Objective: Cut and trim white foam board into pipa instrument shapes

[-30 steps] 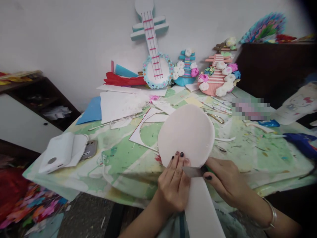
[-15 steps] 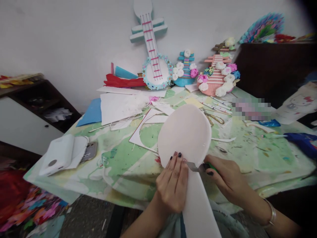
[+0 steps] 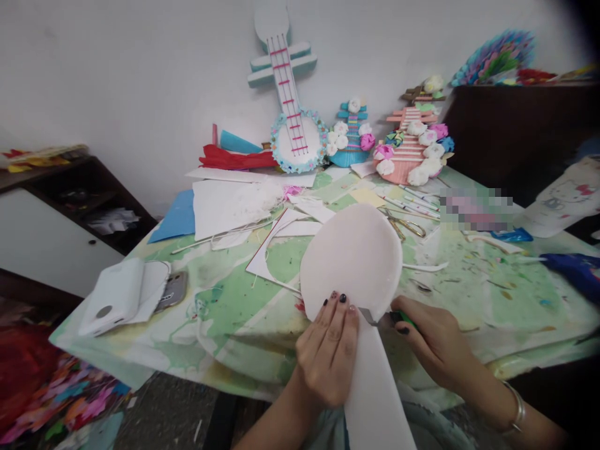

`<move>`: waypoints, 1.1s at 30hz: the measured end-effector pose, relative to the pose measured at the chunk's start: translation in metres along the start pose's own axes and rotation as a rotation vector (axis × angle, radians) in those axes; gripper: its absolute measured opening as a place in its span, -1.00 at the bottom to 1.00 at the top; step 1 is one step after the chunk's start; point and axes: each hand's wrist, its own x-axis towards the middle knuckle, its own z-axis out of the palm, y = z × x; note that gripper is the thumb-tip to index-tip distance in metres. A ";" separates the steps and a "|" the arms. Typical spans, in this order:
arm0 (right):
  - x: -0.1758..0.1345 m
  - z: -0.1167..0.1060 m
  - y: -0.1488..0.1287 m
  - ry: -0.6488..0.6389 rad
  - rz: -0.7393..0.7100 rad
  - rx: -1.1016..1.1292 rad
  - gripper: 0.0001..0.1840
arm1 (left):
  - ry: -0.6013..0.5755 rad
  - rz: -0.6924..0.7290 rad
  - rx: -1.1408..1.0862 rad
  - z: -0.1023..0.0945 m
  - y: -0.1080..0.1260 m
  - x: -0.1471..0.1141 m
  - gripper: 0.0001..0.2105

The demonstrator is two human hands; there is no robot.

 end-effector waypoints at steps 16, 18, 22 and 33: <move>-0.004 -0.010 0.010 0.116 0.015 -0.023 -0.79 | 0.027 -0.050 0.014 -0.010 -0.017 -0.002 -0.56; -0.001 -0.017 0.007 0.137 0.088 0.057 -0.74 | 0.031 -0.003 0.002 -0.004 -0.018 0.001 -0.62; 0.015 -0.030 -0.013 0.183 0.361 0.382 -0.77 | 0.022 0.047 0.053 0.012 -0.016 0.006 -0.69; 0.038 -0.001 -0.038 0.394 0.523 1.101 -0.69 | -0.028 0.116 0.097 0.011 -0.010 0.017 -0.68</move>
